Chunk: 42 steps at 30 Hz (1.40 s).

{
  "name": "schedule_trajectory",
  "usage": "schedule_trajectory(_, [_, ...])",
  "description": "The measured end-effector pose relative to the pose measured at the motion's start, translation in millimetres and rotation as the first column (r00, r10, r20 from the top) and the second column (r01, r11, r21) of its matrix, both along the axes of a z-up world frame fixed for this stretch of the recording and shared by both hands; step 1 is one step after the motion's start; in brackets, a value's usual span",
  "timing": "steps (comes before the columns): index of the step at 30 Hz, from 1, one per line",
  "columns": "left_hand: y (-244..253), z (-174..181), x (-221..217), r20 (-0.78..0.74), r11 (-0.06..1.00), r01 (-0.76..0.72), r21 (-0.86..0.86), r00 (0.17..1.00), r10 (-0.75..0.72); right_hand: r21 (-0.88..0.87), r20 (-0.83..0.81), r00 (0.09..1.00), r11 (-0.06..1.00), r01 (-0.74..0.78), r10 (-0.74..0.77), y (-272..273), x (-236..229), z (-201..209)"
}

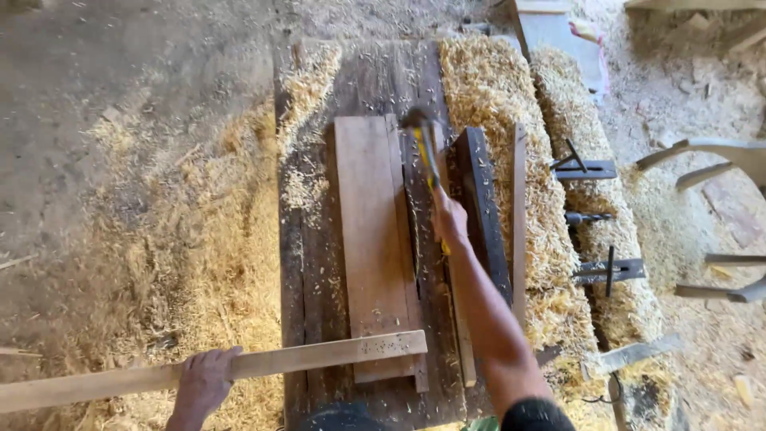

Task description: The person positions a long thin wooden strip against a wooden frame on a workbench, holds it aligned, and uses a hammer to drive nails into the strip. They reposition the strip and the frame between nails and at one point use a hand saw on the wood before resuming hammering.

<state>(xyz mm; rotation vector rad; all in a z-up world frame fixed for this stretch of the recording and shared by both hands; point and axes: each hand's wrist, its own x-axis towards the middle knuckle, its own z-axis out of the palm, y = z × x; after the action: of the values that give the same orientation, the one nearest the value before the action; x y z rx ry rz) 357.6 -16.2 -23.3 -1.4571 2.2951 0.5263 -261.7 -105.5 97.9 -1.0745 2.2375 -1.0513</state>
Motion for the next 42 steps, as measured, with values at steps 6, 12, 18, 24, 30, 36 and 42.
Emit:
schedule_trajectory(6, [1, 7, -4, -0.035, 0.998, -0.049, 0.049, 0.998, 0.051, -0.121, 0.497, 0.825, 0.92, 0.373, -0.269, 174, 46, 54])
schedule_trajectory(12, [-1, 17, 5, -0.012, 0.993, 0.101, 0.054, 0.995, -0.101, -0.095, 0.024, 0.665, 0.661, 0.745, -0.746, 396, 49, -28])
schedule_trajectory(18, [-22, 39, -25, -0.01, 0.983, 0.133, -0.124, 0.991, -0.135, -0.06, -0.324, 0.411, 0.452, 0.89, -0.852, 494, 59, -34])
schedule_trajectory(24, [-49, -6, 16, -0.192, 0.959, 0.186, 0.212, 0.97, -0.146, 0.002, -0.285, 0.405, 0.423, 0.906, -0.869, 479, 36, -87])
schedule_trajectory(30, [-22, 17, 0, 0.031, 0.997, 0.066, 0.033, 0.997, -0.067, -0.206, -0.479, 0.538, 0.685, 0.699, -0.693, 422, -9, -117])
schedule_trajectory(36, [-14, 46, -15, 0.078, 0.999, 0.036, -0.01, 0.996, -0.035, -0.086, -0.077, 0.803, 0.806, 0.586, -0.592, 394, -3, -92])
schedule_trajectory(42, [-16, 38, -17, -0.034, 0.993, 0.076, 0.093, 0.997, -0.073, 0.139, -0.238, 0.888, 0.891, 0.431, -0.393, 416, -23, -29])
